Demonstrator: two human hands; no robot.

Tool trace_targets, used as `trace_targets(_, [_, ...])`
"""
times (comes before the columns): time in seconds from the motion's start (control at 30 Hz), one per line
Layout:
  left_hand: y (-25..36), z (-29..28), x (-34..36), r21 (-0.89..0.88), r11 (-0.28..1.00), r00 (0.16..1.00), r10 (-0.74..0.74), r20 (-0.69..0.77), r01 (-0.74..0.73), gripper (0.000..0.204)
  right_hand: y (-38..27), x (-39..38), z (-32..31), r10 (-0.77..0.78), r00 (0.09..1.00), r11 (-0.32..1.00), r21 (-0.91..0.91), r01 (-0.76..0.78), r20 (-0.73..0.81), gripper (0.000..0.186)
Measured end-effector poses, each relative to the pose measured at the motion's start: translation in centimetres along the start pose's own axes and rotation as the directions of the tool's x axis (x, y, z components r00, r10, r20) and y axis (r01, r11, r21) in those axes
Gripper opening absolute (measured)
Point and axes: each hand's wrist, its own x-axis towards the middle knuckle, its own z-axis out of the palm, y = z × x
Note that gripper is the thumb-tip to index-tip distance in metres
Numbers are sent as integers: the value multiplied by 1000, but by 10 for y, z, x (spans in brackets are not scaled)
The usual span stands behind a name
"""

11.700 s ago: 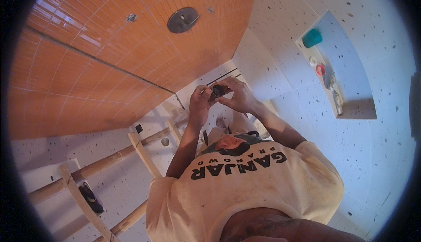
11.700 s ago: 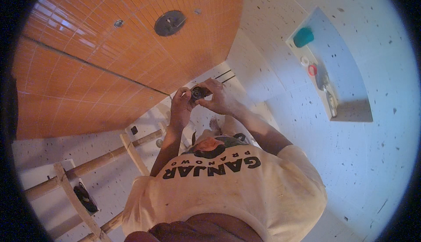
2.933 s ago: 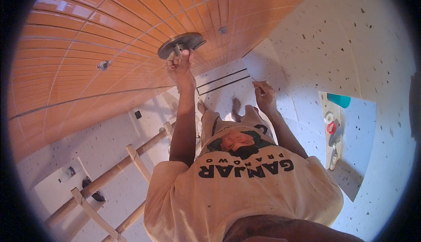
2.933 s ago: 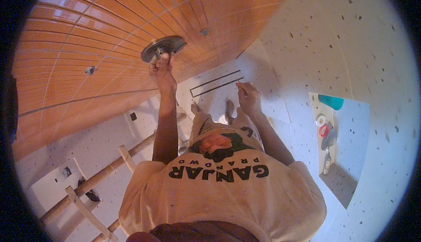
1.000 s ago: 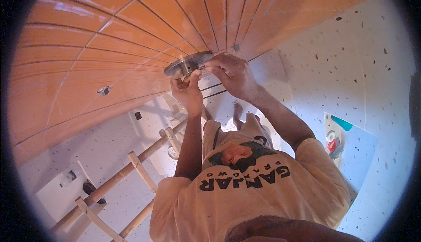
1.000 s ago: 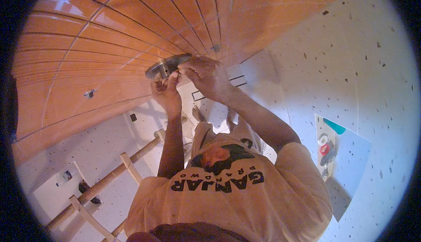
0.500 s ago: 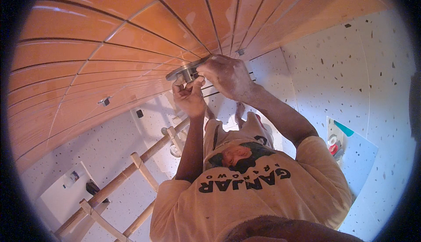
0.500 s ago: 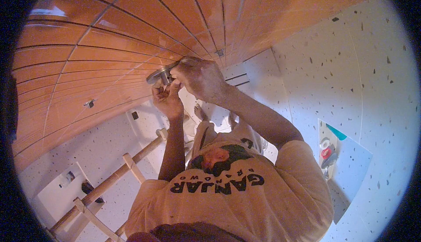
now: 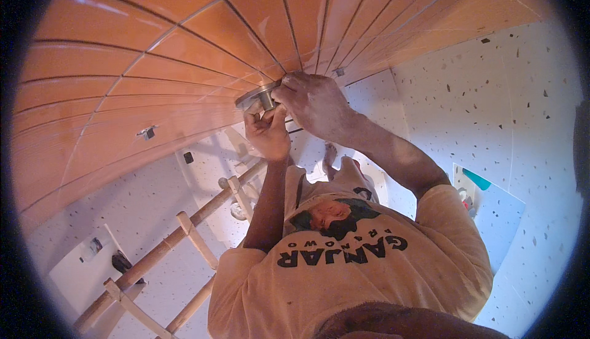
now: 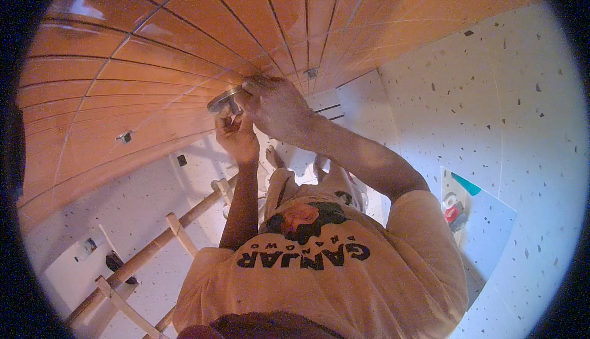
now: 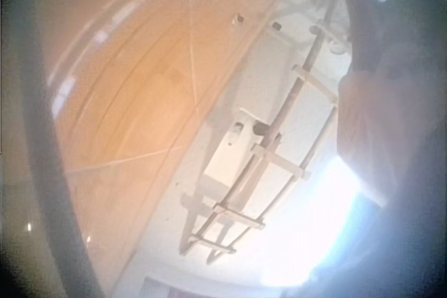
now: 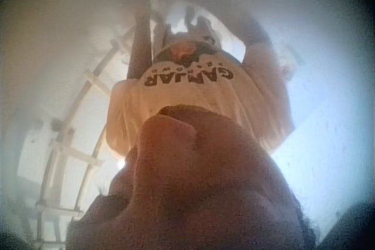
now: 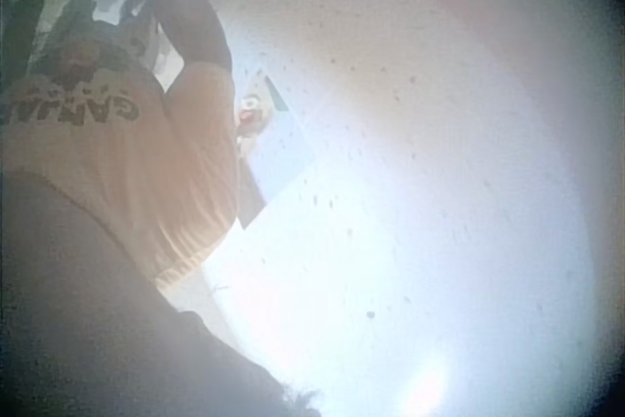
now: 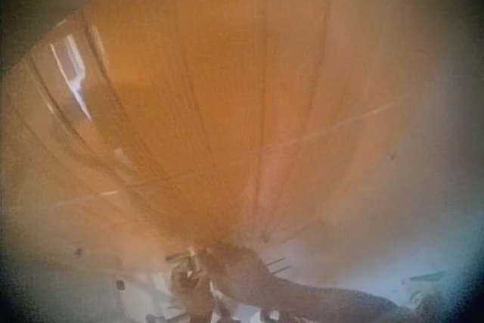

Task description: The person removes a shower head from the ceiling, uses a small tool to clean the internal components, and then reattaches it. The task involves disassembly, cleaning, and reassembly of the fixture.

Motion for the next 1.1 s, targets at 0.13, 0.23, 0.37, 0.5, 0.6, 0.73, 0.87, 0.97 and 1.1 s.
trace_targets(0.13, [0,0,0,-31,999,999,33,14,-32,40,-4,6,-4,21,996,998,-61,-16,84,19])
trace_targets(0.23, [4,3,0,-106,994,999,42,31,-38,39,-3,6,-2,15,998,998,-67,-11,66,19])
trace_targets(0.37, [6,4,1,-72,997,999,40,37,-37,37,-3,6,-2,32,998,998,-48,-30,59,20])
trace_targets(0.5, [8,4,1,-19,999,998,50,39,-50,36,-3,3,1,77,994,997,-28,-75,80,21])
trace_targets(0.6, [13,6,1,-44,999,999,22,38,-21,35,-2,3,0,69,994,997,-25,-68,86,21])
trace_targets(0.73, [8,5,1,-97,995,998,42,46,-37,35,-2,3,2,31,999,999,-41,-30,40,22])
trace_targets(0.87, [11,6,2,-83,996,998,34,45,-30,35,-1,6,-3,-46,998,997,-57,49,52,23])
trace_targets(0.97, [11,5,2,-71,997,998,26,56,-22,36,-1,5,-1,-1,995,997,-71,8,95,23])
trace_targets(1.1, [12,5,-1,-54,999,1000,5,24,-4,35,0,5,-3,-1,996,1000,-30,4,89,21])
